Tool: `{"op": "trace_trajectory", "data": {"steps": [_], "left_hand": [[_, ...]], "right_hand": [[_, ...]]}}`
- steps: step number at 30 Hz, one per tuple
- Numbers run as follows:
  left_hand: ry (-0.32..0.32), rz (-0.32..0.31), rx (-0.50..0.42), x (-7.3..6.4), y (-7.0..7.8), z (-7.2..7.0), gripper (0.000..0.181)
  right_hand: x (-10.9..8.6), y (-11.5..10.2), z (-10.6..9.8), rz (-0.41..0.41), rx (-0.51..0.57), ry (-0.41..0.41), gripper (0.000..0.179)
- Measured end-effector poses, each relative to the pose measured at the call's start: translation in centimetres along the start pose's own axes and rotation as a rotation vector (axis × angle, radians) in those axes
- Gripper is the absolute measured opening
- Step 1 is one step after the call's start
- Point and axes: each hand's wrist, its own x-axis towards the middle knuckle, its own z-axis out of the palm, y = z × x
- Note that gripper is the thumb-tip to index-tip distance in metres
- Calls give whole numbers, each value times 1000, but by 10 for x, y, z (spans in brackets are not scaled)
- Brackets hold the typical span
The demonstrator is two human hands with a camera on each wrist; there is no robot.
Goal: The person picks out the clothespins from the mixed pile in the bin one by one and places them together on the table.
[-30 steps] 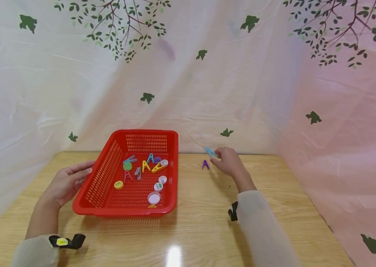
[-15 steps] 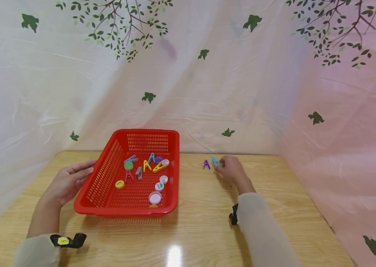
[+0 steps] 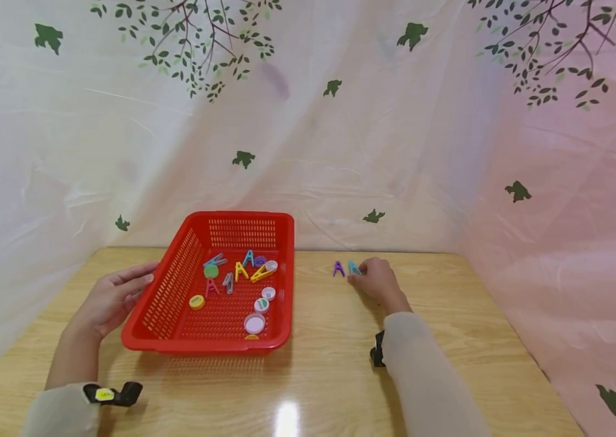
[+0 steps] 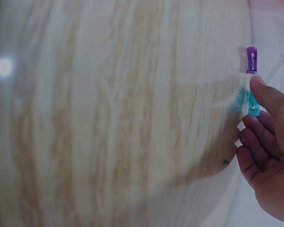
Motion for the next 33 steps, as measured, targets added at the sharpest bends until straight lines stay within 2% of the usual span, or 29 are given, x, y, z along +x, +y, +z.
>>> {"op": "trace_trajectory", "data": {"steps": [6, 18, 33], "left_hand": [[3, -7, -7, 1, 1, 0, 59], [0, 2, -5, 1, -1, -1, 59], [4, 12, -9, 0, -1, 1, 58]], "right_hand": [[2, -2, 1, 19, -2, 0, 46], [7, 3, 5, 11, -21, 17, 47], [4, -2, 3, 4, -28, 28, 43]]}}
